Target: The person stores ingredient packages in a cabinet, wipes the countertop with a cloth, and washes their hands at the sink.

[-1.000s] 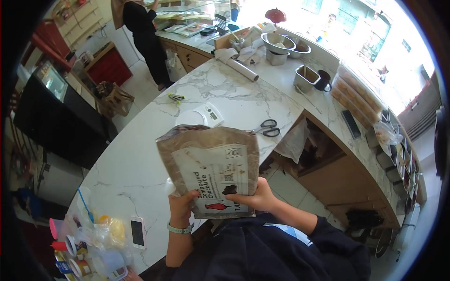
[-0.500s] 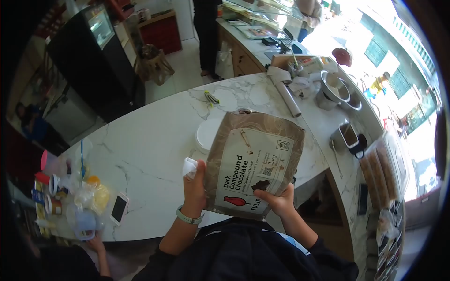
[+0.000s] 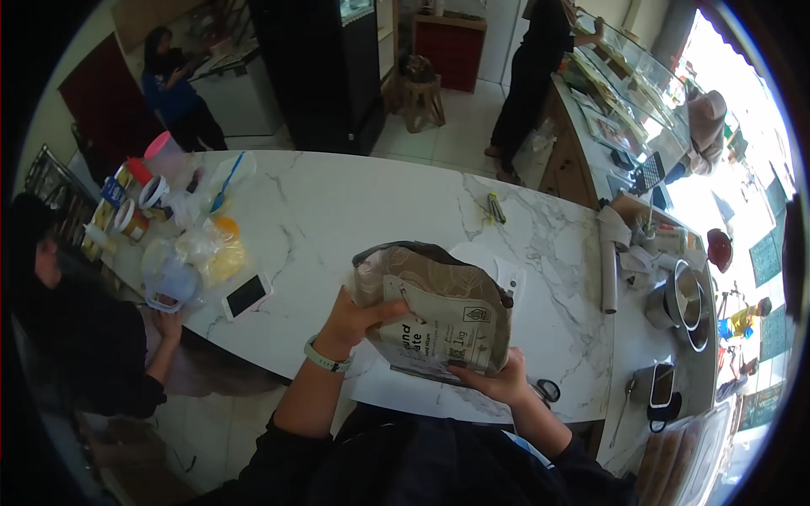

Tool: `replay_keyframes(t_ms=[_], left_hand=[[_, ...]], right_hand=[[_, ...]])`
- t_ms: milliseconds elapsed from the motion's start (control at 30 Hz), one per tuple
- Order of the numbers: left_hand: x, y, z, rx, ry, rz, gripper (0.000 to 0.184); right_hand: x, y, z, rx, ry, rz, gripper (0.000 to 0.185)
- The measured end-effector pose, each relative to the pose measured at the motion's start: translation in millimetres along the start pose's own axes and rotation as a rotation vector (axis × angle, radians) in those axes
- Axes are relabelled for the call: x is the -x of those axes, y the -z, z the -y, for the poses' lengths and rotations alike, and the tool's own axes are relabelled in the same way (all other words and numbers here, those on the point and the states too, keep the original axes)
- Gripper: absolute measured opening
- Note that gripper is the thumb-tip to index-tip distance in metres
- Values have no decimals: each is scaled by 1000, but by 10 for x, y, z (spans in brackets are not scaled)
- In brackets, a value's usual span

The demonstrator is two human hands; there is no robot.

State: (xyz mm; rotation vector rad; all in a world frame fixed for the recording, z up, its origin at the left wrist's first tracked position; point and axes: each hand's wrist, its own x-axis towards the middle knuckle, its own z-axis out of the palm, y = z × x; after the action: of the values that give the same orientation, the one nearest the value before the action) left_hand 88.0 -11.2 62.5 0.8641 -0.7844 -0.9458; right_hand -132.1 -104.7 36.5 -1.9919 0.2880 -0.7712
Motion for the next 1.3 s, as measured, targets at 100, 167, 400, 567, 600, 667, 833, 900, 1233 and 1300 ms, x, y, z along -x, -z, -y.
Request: replay_keyframes(t_ms=[100,167,400,567,600,667,833,900,1233,1300], left_hand=[[97,249,-56,-74,-220,-224,35],[108,459,-62,-154,-297,-300,30],[-153,1086,-394,-288,-482,-346,32],[-577,1132,-810,-263,-607,-363,24],[-656,1173,-870,-356,-663,-402,18],[-811,1335,-956,-447,-653,-398,16],[-1437,1845,-1099,-485,-629,-528,17],[-1688,2001,-1171,-506,-623,-592,18],[-2483,2645,-1133,-648,-797,-821,30],[-2535,2749,-1108,-629,-823,-847,31]], right_hand=[[-213,-246,-45,-93,-65,-2,28],[-353,-426,-118,-134,-79,-7,28],[-931,-839,-134,-243,-72,-56,25],[-1408,-1044,-291,-407,-191,-69,49],[-1477,-1092,-334,-402,-144,-159,58],[-1444,-1169,-413,-161,-106,-294,63],[-632,-1640,-861,-189,-451,-615,43],[-402,-1795,-873,-184,-480,-654,37],[-313,-1893,-884,114,-503,-592,19],[-323,-1874,-860,193,-510,-531,18]])
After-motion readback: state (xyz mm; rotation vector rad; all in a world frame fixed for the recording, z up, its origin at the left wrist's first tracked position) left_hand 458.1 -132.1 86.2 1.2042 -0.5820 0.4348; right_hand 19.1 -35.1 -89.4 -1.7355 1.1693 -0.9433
